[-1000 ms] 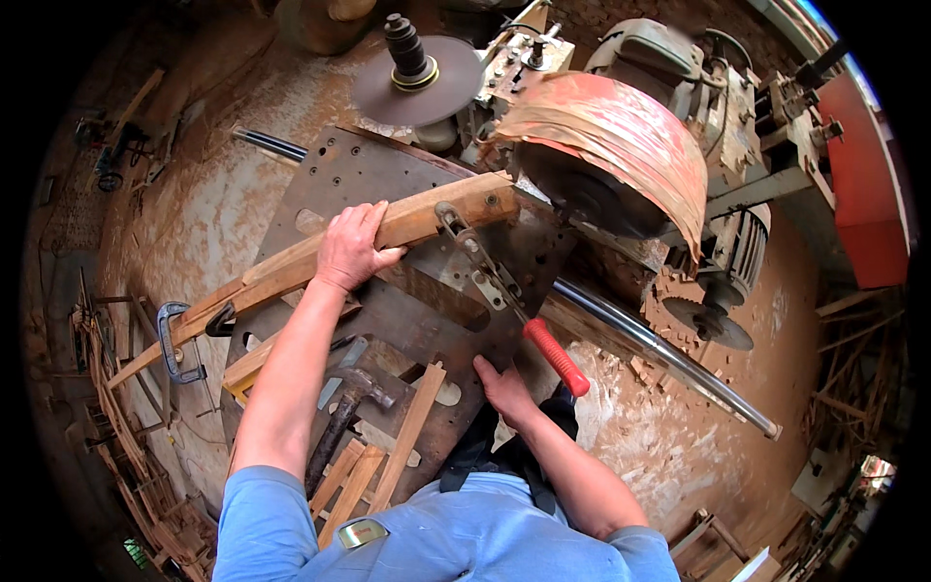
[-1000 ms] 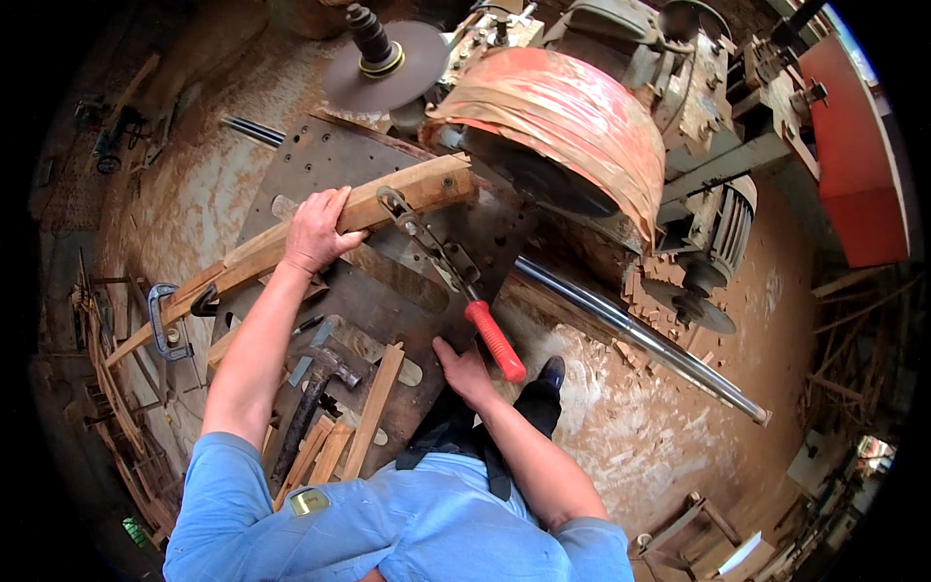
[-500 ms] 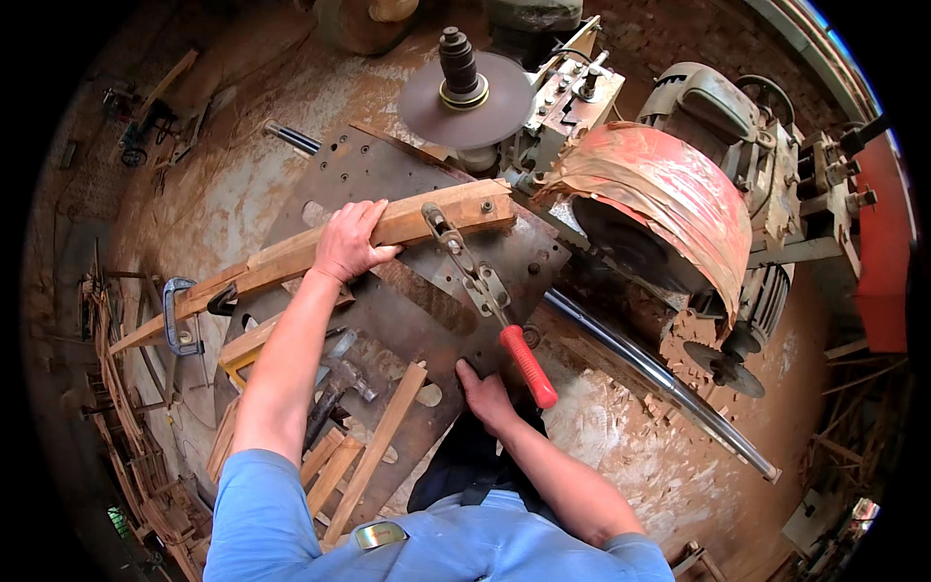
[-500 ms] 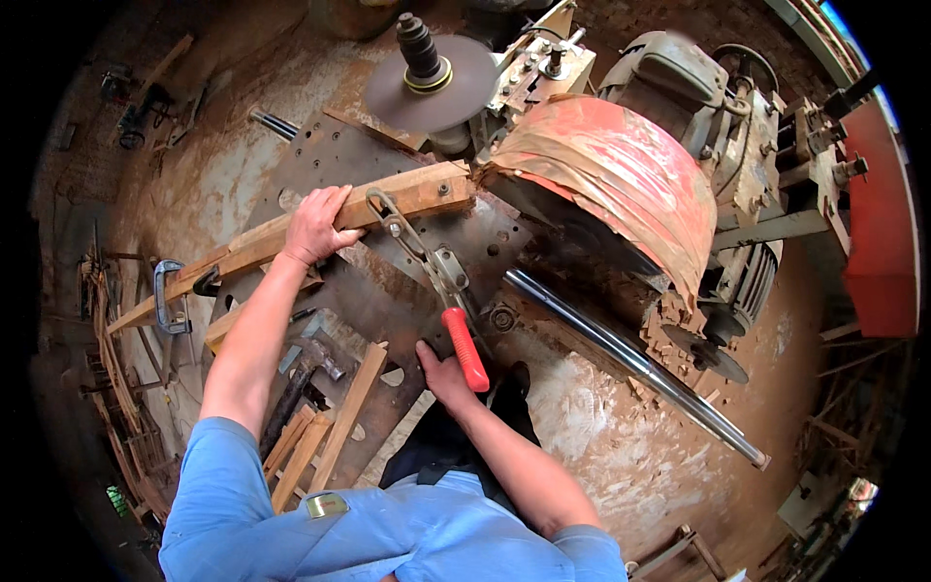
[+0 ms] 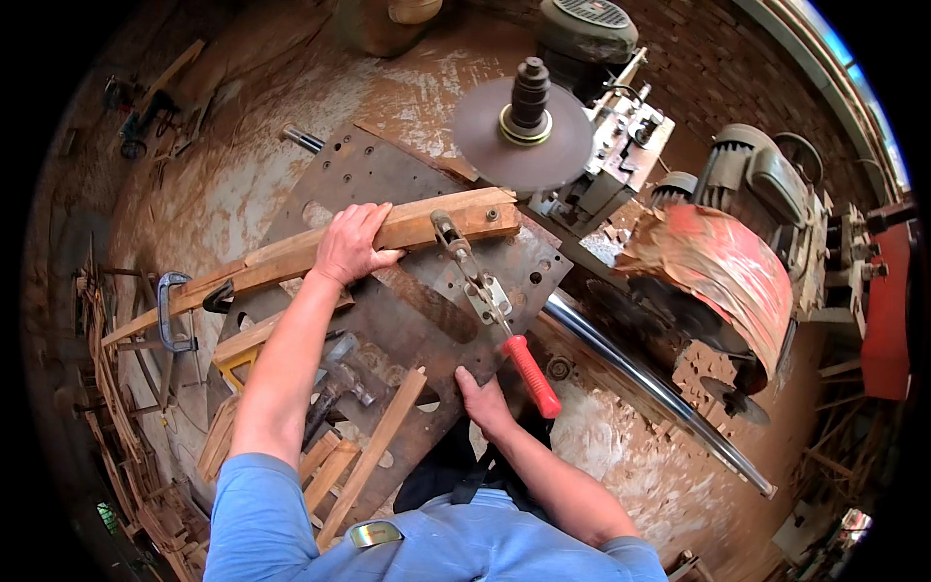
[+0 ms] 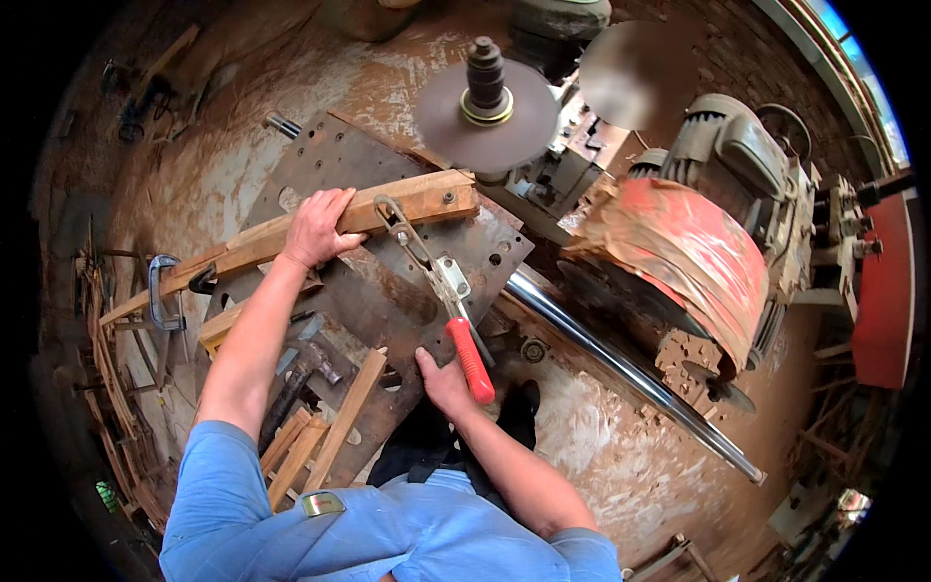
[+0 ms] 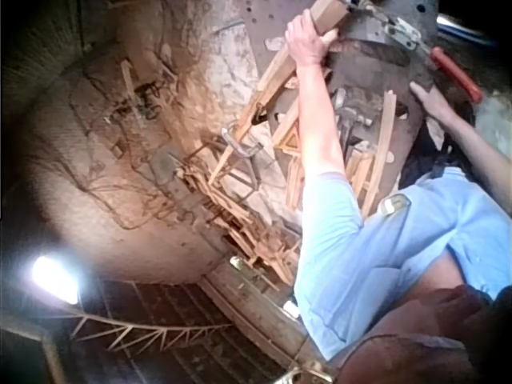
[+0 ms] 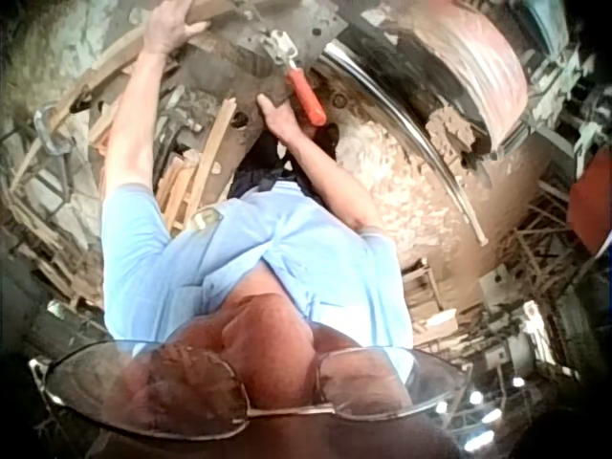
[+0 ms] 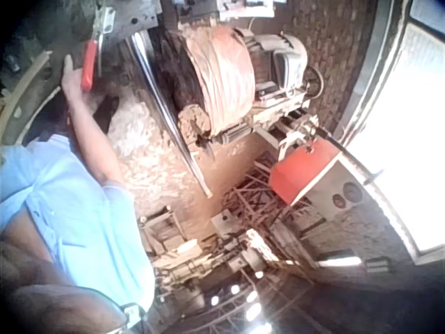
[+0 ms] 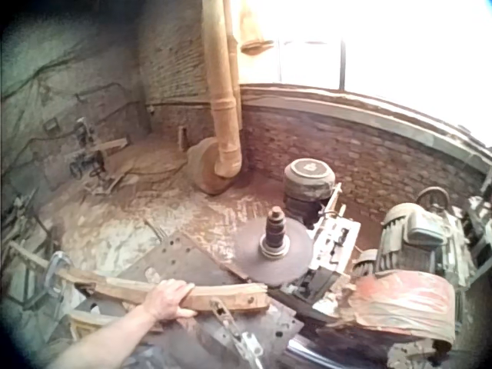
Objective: The person uses a miter saw to cut several thin wooden strips to length. They repeatedly position each strip against the saw fence, lower the blade to cut, and then remove the finished piece. The person also briefly uses a hammer to tap a strip into alignment before cutting.
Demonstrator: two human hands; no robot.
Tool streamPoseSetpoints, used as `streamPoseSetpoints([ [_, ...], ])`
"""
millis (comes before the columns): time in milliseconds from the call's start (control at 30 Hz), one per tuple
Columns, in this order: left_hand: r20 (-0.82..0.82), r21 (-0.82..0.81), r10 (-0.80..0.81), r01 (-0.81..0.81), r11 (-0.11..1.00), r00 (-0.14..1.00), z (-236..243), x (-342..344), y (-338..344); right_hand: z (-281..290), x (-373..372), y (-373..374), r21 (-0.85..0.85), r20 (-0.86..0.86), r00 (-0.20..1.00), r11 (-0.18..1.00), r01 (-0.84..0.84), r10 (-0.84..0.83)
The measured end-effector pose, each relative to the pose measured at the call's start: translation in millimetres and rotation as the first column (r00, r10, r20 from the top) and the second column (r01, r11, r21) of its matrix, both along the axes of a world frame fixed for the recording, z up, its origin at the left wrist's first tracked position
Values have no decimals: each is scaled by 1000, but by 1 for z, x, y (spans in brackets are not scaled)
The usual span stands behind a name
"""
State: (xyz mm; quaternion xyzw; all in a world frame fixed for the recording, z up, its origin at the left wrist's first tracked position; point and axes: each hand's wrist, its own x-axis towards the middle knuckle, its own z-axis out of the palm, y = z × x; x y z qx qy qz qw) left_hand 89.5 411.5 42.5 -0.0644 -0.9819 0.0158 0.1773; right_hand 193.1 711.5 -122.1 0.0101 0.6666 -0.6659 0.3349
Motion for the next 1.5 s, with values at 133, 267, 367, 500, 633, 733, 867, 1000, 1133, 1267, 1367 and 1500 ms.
streamPoseSetpoints([
  [133, -28, -4, -14, 14, 1000, 1000, 0, 3, 0, 27, -3, 2, -45, 21, 1000, 999, -7, 8],
  [267, -8, 4, 0, 0, 1000, 1000, 1, 0, 1, 24, -3, 0, -38, 33, 999, 999, -8, 9],
  [367, 5, 17, 12, -12, 1000, 1000, 2, 2, 0, 32, -6, -2, -50, 72, 997, 998, -30, 34],
  [500, 148, 125, 83, -102, 987, 986, 10, 1, -2, 37, -9, -3, -70, 47, 998, 997, -39, 42],
  [633, 423, 86, 330, -400, 912, 844, 28, -9, -17, 20, -12, -9, -69, 35, 999, 998, -12, 14],
  [733, 530, -81, 502, -549, 832, 683, 35, -6, -38, 35, -13, -8, -63, 26, 1000, 998, 7, -5],
  [867, 612, -124, 494, -542, 831, 618, 37, -5, -54, 45, -10, -8, -98, 22, 1000, 995, 10, -8],
  [1000, 498, 43, 330, -403, 914, 802, 63, 6, -55, 43, -12, -6, -71, 13, 1000, 997, -13, 14],
  [1133, 233, 6, 385, -397, 918, 893, 90, 50, -51, 33, -12, -5, -100, 49, 999, 995, -12, 17],
  [1267, 70, 25, 518, -521, 853, 853, 102, 137, -52, 38, -17, -8, -74, 125, 989, 995, -68, 77],
  [1367, -50, 58, 589, -587, 808, 806, 102, 206, -31, 9, -23, -9, -112, 51, 996, 991, -69, 75],
  [1500, -128, 112, 702, -693, 712, 700, 96, 309, 26, 41, -23, -7, -81, 281, 940, 981, -175, 191],
])
